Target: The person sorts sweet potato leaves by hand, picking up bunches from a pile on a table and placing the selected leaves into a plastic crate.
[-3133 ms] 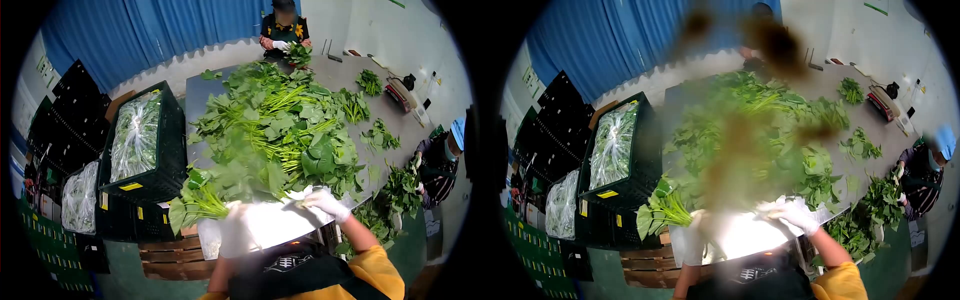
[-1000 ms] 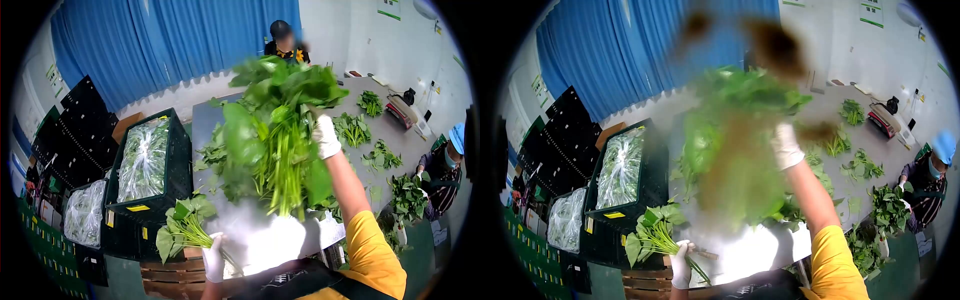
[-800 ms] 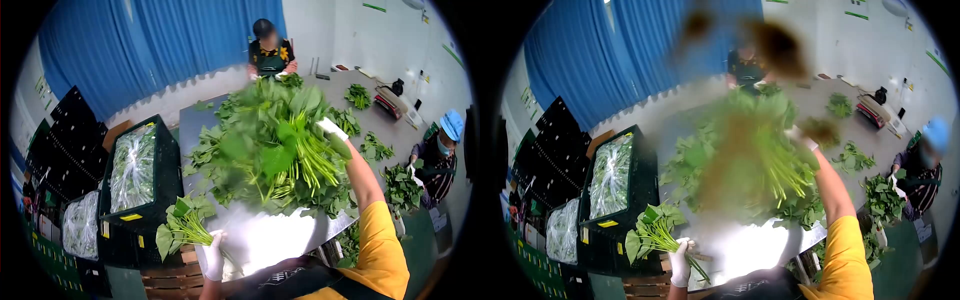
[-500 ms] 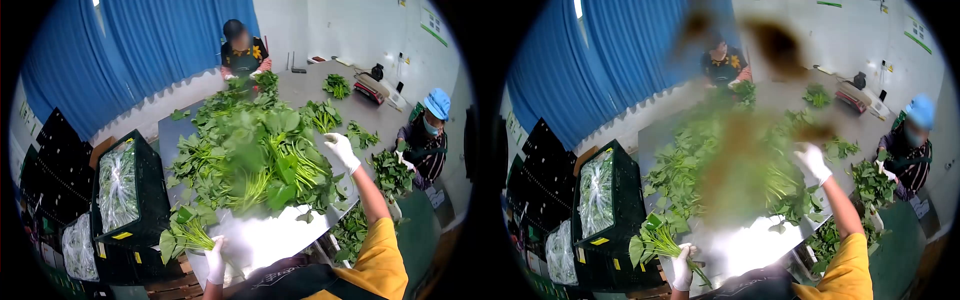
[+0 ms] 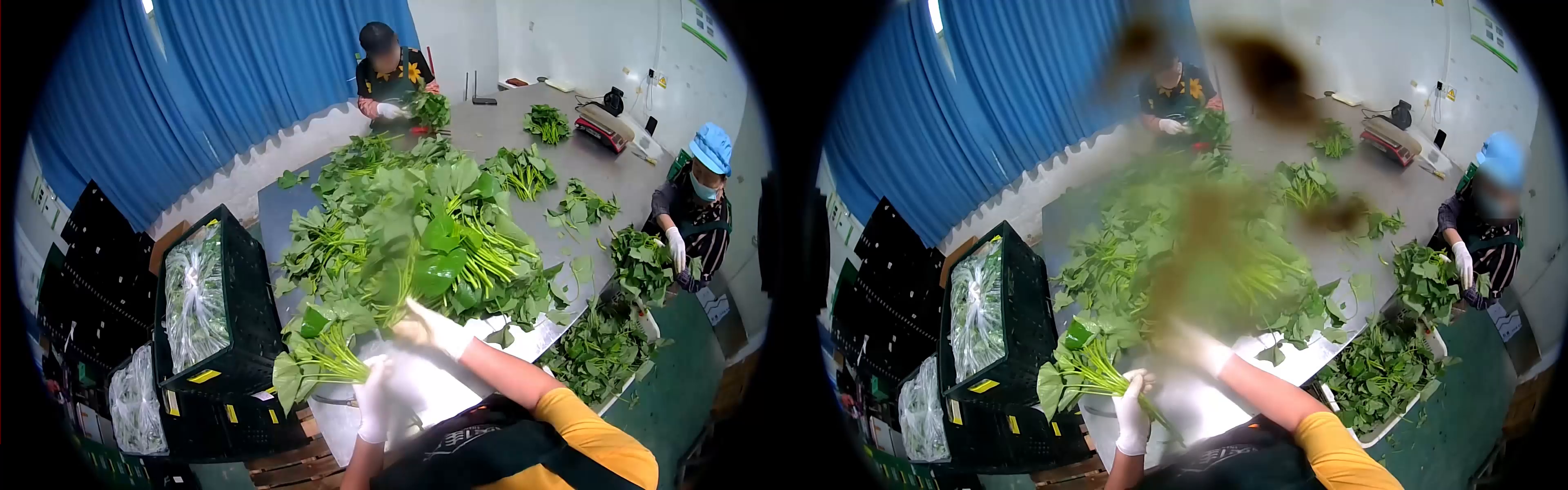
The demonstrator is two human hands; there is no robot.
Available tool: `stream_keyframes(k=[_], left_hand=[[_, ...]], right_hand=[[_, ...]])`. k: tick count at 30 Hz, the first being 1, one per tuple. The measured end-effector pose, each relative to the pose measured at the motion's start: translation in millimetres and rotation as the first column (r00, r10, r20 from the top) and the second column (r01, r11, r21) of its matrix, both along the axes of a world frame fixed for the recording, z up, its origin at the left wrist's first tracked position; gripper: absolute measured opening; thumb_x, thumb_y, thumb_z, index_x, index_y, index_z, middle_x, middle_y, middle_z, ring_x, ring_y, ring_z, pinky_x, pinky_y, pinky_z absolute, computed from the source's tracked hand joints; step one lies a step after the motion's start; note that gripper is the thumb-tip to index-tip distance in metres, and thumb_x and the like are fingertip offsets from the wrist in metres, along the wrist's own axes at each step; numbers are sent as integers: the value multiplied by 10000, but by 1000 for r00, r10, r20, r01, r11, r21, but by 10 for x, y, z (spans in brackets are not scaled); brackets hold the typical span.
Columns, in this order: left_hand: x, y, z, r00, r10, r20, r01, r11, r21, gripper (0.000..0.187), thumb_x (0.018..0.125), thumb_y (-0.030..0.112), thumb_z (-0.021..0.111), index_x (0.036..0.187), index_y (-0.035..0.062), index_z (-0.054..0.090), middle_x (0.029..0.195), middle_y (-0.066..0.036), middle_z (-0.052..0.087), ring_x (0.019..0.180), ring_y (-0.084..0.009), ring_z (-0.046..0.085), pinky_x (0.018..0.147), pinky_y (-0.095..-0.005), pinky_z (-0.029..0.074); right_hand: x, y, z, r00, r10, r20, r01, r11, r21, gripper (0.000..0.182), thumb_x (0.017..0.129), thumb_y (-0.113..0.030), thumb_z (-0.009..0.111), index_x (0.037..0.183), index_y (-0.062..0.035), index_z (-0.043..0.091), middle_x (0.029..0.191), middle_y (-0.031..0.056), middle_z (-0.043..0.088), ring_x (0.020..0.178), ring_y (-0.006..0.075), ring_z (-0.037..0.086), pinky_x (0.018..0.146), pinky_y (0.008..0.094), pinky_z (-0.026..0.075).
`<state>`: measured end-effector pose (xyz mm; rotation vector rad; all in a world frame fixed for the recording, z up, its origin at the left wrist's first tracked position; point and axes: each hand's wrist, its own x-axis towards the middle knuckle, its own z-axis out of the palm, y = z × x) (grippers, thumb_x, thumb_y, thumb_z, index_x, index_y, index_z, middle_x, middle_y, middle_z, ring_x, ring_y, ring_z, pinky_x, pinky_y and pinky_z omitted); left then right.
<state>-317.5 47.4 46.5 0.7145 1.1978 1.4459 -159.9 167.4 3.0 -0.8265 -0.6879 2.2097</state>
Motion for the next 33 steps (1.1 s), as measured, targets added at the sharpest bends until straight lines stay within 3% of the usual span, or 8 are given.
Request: stream_keyframes(k=[1,7,11,16,21,23,25,33], left_hand=[[-31,-9,3,1000,3,-29,-3,1000,7,143,897,114,558,981,7,603,870,-83,651,773,-135,573,734,-258,441],[-217,-28,26,993,110,-43,-109,994,29,135,899,117,555,980,20,605,874,-88,655,759,-133,567,732,-260,439],[-323,23,-31,988,143,-53,-139,988,67,142,918,127,540,988,21,601,891,-84,651,764,-139,580,726,-256,454],[-220,100,-35,938,-44,-343,121,971,208,245,931,127,527,1146,13,562,1042,-47,599,896,-105,564,777,-268,483],[8,216,-124,756,-184,-628,432,862,268,330,955,125,486,1265,13,478,1157,-83,557,980,-152,551,811,-279,491],[312,155,599,899,-395,191,408,913,-31,314,972,310,452,1162,82,558,929,-15,601,816,-120,576,701,-261,468],[384,210,620,822,-310,477,404,909,-106,188,943,285,507,1034,129,560,823,8,534,703,-113,516,666,-256,442],[602,273,557,911,-303,280,333,940,-68,226,795,-12,629,980,55,519,741,-8,510,611,-102,493,563,-244,426]], right_hand=[[-62,109,-128,947,-75,-313,10,978,-207,477,879,-459,597,1135,-57,584,1081,106,652,913,204,641,821,346,499],[14,-154,-15,941,-186,-284,161,981,-109,263,921,-231,579,1116,-55,599,1049,50,663,945,155,626,874,305,483],[313,-571,443,856,203,-475,-233,972,-5,300,937,-181,548,1191,-25,574,1026,28,658,925,101,622,841,241,500],[512,-832,770,928,290,-232,-240,946,220,370,877,-272,643,1123,-5,574,689,-47,462,523,22,374,447,165,282],[539,-914,835,916,399,33,-392,876,283,369,843,-166,664,1152,0,552,658,-47,465,513,12,390,432,165,290],[561,-935,691,939,341,45,-343,917,206,314,820,-1,567,1129,-44,532,701,-36,517,468,-3,319,385,168,212],[590,-1000,759,949,312,41,-313,922,230,98,873,-94,550,959,-65,586,595,-74,413,450,-11,297,382,182,192],[868,-1052,842,911,281,301,-355,907,228,305,911,-183,554,1154,1,579,650,-9,519,477,20,357,443,170,262]])
